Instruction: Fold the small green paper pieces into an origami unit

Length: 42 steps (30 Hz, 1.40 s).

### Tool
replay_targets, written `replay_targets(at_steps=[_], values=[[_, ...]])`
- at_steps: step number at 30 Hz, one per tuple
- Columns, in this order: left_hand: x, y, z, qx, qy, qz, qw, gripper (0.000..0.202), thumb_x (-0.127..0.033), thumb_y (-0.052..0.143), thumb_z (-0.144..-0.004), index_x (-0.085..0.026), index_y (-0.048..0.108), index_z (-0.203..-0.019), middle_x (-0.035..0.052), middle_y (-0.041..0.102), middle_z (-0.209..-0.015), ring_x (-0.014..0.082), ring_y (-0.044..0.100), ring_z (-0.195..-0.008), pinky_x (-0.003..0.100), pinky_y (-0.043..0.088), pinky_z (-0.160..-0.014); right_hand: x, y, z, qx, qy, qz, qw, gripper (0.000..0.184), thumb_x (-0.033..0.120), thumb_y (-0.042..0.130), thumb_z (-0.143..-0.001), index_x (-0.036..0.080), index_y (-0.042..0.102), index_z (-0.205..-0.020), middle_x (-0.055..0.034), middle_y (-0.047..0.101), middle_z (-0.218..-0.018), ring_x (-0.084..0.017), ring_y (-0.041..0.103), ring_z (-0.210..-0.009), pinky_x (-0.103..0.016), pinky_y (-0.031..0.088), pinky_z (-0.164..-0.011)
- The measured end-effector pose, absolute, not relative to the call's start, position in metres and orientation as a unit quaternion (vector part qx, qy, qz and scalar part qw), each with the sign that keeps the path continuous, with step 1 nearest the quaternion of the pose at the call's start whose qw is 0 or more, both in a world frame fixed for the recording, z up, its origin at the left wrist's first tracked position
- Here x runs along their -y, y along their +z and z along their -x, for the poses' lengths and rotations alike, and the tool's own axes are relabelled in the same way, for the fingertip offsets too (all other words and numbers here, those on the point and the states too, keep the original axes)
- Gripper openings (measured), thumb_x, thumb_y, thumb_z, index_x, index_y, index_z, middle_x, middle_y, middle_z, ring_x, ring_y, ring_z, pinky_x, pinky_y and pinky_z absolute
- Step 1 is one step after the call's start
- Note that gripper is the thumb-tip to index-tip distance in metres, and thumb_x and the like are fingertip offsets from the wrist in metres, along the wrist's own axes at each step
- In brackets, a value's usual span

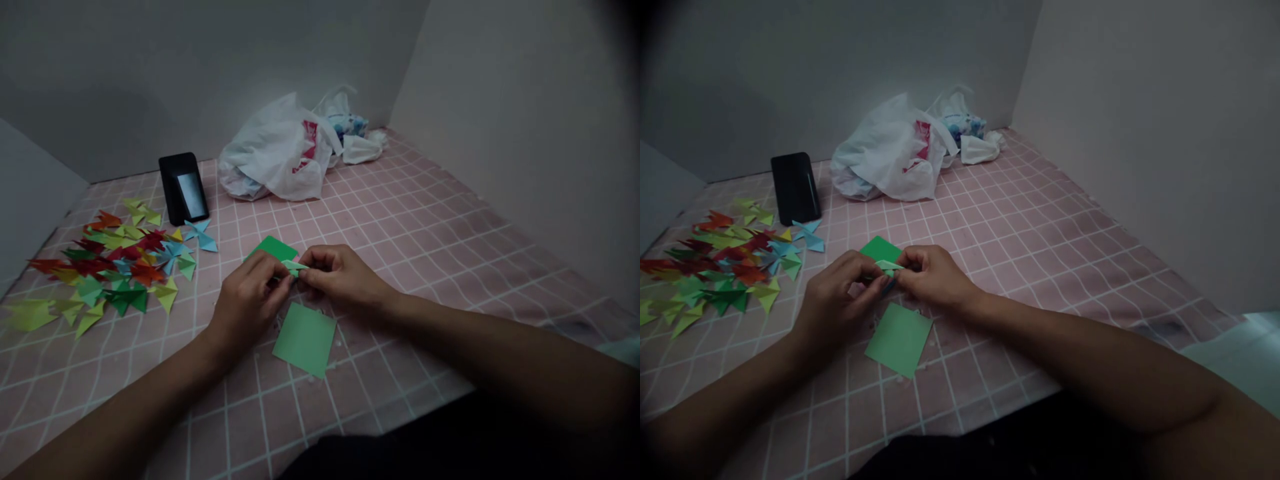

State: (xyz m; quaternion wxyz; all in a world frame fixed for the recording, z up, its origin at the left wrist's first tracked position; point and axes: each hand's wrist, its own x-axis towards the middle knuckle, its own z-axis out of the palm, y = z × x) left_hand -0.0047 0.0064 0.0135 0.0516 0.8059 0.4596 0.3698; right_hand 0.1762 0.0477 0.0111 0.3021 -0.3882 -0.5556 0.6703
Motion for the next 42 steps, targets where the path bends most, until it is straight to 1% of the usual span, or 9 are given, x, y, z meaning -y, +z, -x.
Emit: replay_targets(at_steps=[7, 11, 17, 21, 25, 29, 33, 36, 42], values=[[-0.0036, 0.0129, 0.0008, -0.448, 0.36, -0.818, 0.027, 0.014, -0.009, 0.058, -0.091, -0.018, 0.057, -0.08, 0.0036, 0.062, -0.077, 0.0175, 0.06, -0.074, 0.03, 0.047, -0.068, -0.0456, 0.0155, -0.1775, 0.535, 0.692, 0.387, 0.292, 0.004, 0.018, 0.062, -0.067, 0.018, 0.058, -0.068, 0.0046, 0.054, -0.054, -0.009, 0.05, -0.049, -0.021, 0.036, -0.046], [-0.0027, 0.0133, 0.0002, -0.452, 0.353, -0.819, 0.029, 0.015, -0.009, 0.058, -0.091, -0.018, 0.057, -0.079, 0.004, 0.062, -0.077, 0.0179, 0.06, -0.073, 0.03, 0.047, -0.067, -0.0469, 0.0171, -0.1784, 0.557, 0.683, 0.383, 0.279, 0.006, 0.017, 0.061, -0.068, 0.017, 0.056, -0.063, 0.0039, 0.055, -0.053, -0.008, 0.048, -0.048, -0.021, 0.035, -0.046], [-0.0028, 0.014, 0.0017, -0.458, 0.346, -0.818, 0.032, 0.013, -0.01, 0.058, -0.09, -0.018, 0.057, -0.079, 0.0028, 0.061, -0.074, 0.0171, 0.059, -0.069, 0.029, 0.044, -0.064, -0.0463, 0.0192, -0.1788, 0.572, 0.674, 0.385, 0.266, 0.004, 0.016, 0.058, -0.07, 0.018, 0.057, -0.066, 0.0044, 0.054, -0.055, -0.008, 0.047, -0.049, -0.022, 0.034, -0.047], [-0.0034, 0.0119, 0.0028, -0.466, 0.348, -0.812, 0.034, 0.015, -0.009, 0.059, -0.088, -0.018, 0.055, -0.077, 0.0015, 0.06, -0.072, 0.0164, 0.058, -0.067, 0.029, 0.043, -0.062, -0.0448, 0.0178, -0.1781, 0.624, 0.625, 0.383, 0.273, 0.006, 0.013, 0.056, -0.07, 0.017, 0.054, -0.066, 0.0049, 0.051, -0.059, -0.008, 0.044, -0.053, -0.022, 0.03, -0.05], [-0.0036, 0.0105, 0.0031, -0.479, 0.349, -0.805, 0.036, 0.016, -0.009, 0.06, -0.087, -0.018, 0.054, -0.076, 0.0008, 0.059, -0.071, 0.0159, 0.057, -0.066, 0.029, 0.042, -0.062, -0.0442, 0.0164, -0.1777, 0.672, 0.566, 0.386, 0.28, 0.009, 0.016, 0.057, -0.075, 0.017, 0.054, -0.067, 0.0041, 0.048, -0.063, -0.009, 0.043, -0.059, -0.023, 0.028, -0.052], [-0.0039, 0.0103, 0.0031, -0.482, 0.346, -0.804, 0.042, 0.014, -0.01, 0.061, -0.088, -0.018, 0.056, -0.078, 0.001, 0.06, -0.072, 0.0157, 0.058, -0.068, 0.029, 0.044, -0.063, -0.0436, 0.0164, -0.1777, 0.698, 0.527, 0.388, 0.292, 0.011, 0.016, 0.058, -0.074, 0.017, 0.052, -0.065, 0.0039, 0.047, -0.063, -0.009, 0.041, -0.061, -0.024, 0.028, -0.055], [-0.0048, 0.0112, 0.0036, -0.497, 0.37, -0.782, 0.066, 0.01, -0.013, 0.064, -0.089, -0.018, 0.06, -0.081, 0.001, 0.064, -0.075, 0.015, 0.061, -0.069, 0.028, 0.045, -0.062, -0.0439, 0.0168, -0.178, 0.677, 0.538, 0.396, 0.309, 0.009, 0.018, 0.058, -0.075, 0.018, 0.053, -0.067, 0.0037, 0.046, -0.062, -0.01, 0.041, -0.062, -0.025, 0.028, -0.055], [-0.0054, 0.0119, 0.0043, -0.515, 0.388, -0.759, 0.094, 0.009, -0.014, 0.067, -0.087, -0.018, 0.061, -0.082, 0.0003, 0.065, -0.074, 0.014, 0.062, -0.067, 0.026, 0.045, -0.059, -0.0451, 0.0166, -0.178, 0.659, 0.552, 0.4, 0.317, 0.008, 0.019, 0.059, -0.073, 0.019, 0.053, -0.068, 0.0025, 0.049, -0.065, -0.011, 0.042, -0.064, -0.025, 0.029, -0.056], [-0.0035, 0.011, 0.0046, -0.53, 0.412, -0.728, 0.138, 0.01, -0.017, 0.071, -0.086, -0.019, 0.063, -0.08, -0.0011, 0.068, -0.073, 0.0133, 0.063, -0.065, 0.026, 0.048, -0.061, -0.0449, 0.0154, -0.1775, 0.65, 0.575, 0.375, 0.328, 0.014, 0.024, 0.064, -0.074, 0.019, 0.053, -0.068, 0.0009, 0.053, -0.071, -0.012, 0.045, -0.066, -0.025, 0.032, -0.057]])
